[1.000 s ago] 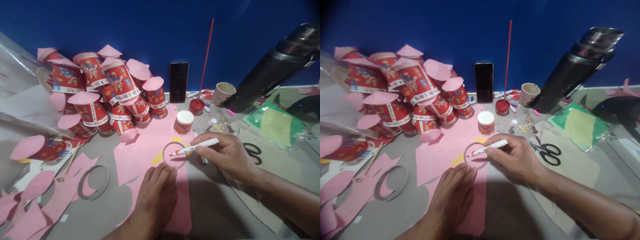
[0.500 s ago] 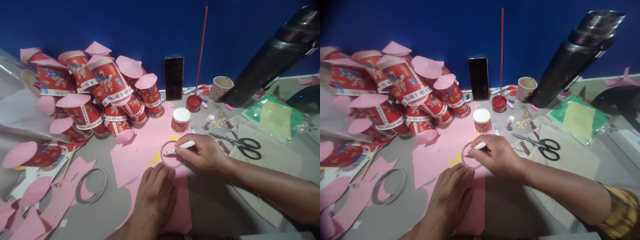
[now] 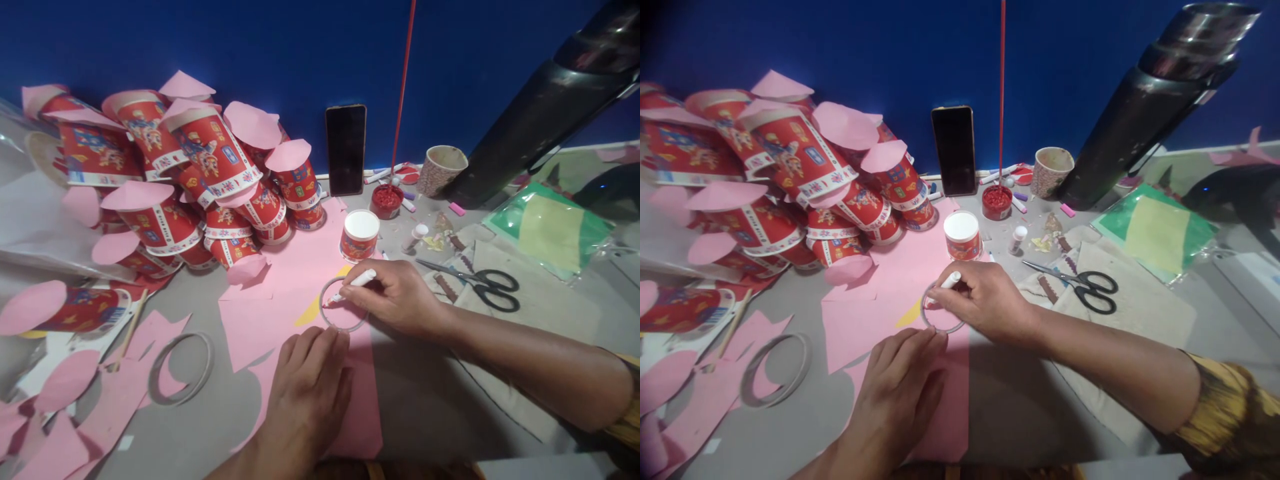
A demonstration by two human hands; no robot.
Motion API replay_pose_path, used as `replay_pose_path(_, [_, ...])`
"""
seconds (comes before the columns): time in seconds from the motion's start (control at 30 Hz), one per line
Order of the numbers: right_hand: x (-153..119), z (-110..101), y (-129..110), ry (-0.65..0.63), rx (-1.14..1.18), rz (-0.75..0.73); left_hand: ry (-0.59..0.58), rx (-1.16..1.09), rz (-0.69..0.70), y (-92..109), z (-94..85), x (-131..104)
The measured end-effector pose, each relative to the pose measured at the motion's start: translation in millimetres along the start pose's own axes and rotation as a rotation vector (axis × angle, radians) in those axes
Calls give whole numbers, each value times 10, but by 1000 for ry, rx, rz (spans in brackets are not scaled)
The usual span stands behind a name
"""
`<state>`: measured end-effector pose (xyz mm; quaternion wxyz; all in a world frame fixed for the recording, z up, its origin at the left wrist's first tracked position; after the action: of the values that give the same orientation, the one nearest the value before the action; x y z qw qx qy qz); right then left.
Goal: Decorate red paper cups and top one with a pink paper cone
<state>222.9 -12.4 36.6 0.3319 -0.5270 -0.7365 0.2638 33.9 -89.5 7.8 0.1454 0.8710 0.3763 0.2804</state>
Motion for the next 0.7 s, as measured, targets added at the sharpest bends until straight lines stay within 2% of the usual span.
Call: replay_pose_path(0.7, [16, 45, 84, 59, 44, 165, -6, -4, 14, 6, -19, 4])
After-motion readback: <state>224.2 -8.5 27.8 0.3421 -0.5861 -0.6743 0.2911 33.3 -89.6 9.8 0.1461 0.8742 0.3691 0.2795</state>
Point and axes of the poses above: each hand's wrist, its own x-axis towards the middle knuckle, its own z-axis out of the palm, y = z × x, the point moved 2 cm from there along x, towards the middle knuckle, and after that the axes turned 14 degrees about -x, right-handed, at the moved point
